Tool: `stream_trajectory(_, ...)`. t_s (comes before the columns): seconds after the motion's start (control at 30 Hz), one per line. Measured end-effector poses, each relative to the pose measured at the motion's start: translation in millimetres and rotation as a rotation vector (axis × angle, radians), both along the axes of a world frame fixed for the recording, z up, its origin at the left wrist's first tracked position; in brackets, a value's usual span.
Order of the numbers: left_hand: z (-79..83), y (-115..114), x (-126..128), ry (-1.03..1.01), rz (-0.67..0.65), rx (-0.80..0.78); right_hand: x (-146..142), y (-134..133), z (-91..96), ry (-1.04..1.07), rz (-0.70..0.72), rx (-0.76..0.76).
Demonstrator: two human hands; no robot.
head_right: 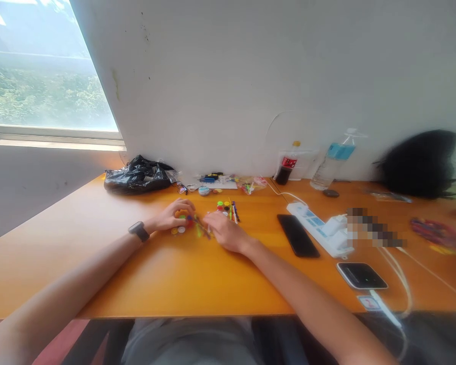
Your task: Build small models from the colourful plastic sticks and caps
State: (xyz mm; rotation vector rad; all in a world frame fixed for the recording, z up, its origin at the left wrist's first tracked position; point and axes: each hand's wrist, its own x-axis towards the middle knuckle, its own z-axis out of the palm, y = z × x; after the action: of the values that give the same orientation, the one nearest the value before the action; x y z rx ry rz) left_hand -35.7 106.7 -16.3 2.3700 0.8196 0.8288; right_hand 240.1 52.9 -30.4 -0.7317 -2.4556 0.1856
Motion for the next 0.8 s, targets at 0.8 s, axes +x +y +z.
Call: stream_trajectory(0.8, 16.5, -12, 12, -0.478, 0.088, -0.392, -3, 5, -3.4, -0.068, 0.020, 0.117)
